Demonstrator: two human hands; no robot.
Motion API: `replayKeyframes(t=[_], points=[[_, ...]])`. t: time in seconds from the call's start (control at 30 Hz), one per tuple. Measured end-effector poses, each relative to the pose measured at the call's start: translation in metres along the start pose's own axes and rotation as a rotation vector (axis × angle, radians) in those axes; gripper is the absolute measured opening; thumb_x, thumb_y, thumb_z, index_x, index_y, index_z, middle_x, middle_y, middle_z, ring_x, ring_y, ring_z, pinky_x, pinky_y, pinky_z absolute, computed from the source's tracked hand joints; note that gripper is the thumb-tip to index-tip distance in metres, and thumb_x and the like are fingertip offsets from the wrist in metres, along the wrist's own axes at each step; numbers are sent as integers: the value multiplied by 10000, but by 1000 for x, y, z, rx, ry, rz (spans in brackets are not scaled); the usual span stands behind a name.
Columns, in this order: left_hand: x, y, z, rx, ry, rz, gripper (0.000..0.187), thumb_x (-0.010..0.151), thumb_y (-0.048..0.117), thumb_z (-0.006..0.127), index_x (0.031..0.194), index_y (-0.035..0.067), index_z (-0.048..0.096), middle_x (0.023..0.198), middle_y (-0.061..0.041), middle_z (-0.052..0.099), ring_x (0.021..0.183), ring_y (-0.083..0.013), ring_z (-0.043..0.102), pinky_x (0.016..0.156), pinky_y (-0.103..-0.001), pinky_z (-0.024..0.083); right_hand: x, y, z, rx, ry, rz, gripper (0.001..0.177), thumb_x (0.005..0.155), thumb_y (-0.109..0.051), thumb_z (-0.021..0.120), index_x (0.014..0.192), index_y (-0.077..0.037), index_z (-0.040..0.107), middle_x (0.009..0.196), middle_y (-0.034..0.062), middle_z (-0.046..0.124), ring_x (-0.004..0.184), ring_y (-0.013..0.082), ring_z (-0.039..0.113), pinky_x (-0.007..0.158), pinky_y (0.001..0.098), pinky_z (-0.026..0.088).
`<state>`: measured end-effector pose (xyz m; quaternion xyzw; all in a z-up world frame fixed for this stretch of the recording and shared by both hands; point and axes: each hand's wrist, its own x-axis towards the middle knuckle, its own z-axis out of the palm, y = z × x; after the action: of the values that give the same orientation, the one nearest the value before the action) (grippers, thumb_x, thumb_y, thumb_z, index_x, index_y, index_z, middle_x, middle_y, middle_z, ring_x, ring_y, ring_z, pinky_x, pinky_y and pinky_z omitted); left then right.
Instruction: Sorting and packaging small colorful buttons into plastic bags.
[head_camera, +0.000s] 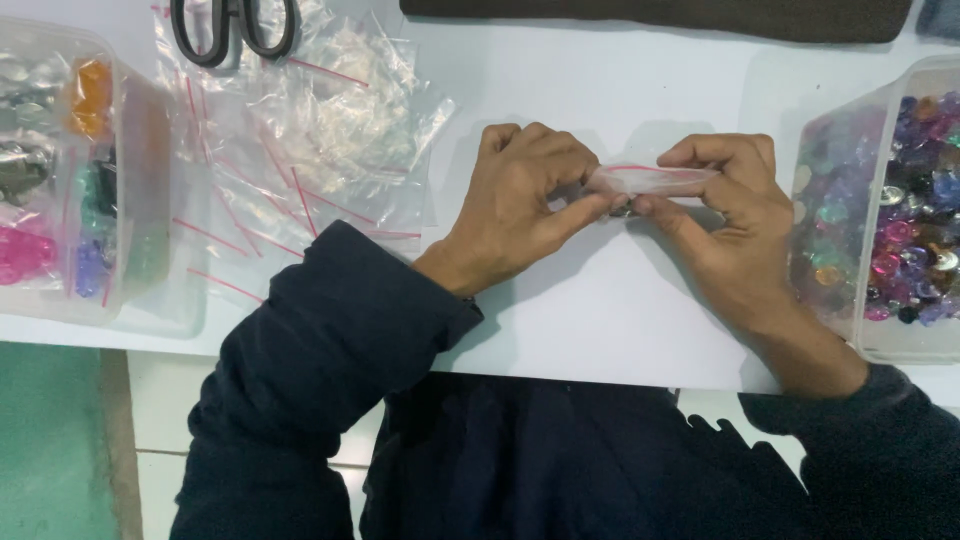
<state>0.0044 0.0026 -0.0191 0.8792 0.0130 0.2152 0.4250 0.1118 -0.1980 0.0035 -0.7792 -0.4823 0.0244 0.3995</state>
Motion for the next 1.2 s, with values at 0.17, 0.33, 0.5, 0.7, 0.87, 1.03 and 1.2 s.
replayKeyframes(t=[0.17,0.33,0.5,0.7,0.87,1.03,1.2], points=[[0,2,-4,-44,-27,2,96,941,312,702,995,233,712,885,98,674,893,-127,586,906,-373,275,-3,2,1,60,45,-5,162,1002,-54,812,1112,52,756,1104,180,668,1096,316,557,948,403,443],[1,-3,-4,-26,-9,23,185,959,396,704,969,240,802,899,95,692,884,-128,585,914,-382,283,-5,10,6,80,29,-1,150,974,-67,839,1075,20,770,1082,154,688,1162,332,571,1019,408,437],[2,-3,-4,125,98,224,179,966,377,740,972,211,807,909,89,677,903,-136,588,911,-402,297,-7,15,9,98,44,-21,145,959,-20,872,1063,3,773,1041,131,700,1155,328,600,1034,411,449],[2,-3,-6,-260,-54,3,178,934,325,786,883,158,752,897,13,722,906,-164,640,895,-395,355,2,7,8,230,-1,85,139,951,-108,879,945,-1,789,859,154,656,925,311,627,913,390,497],[2,11,-13,-514,-92,-126,132,948,271,767,955,139,768,931,-44,739,924,-206,650,841,-371,432,0,-5,3,377,-1,202,119,956,-43,837,983,46,763,837,185,668,850,256,619,841,364,505],[3,22,-17,-571,-125,-247,213,918,331,785,979,129,761,860,-34,737,884,-164,635,739,-301,447,0,-5,3,432,10,251,117,974,-34,819,999,53,744,854,162,657,837,200,596,827,329,501],[0,13,-8,-577,-107,-217,134,934,280,783,922,148,768,903,-15,738,901,-136,611,726,-282,435,-1,-4,5,505,13,263,249,925,-78,845,1089,51,709,943,143,595,905,188,554,906,367,521]])
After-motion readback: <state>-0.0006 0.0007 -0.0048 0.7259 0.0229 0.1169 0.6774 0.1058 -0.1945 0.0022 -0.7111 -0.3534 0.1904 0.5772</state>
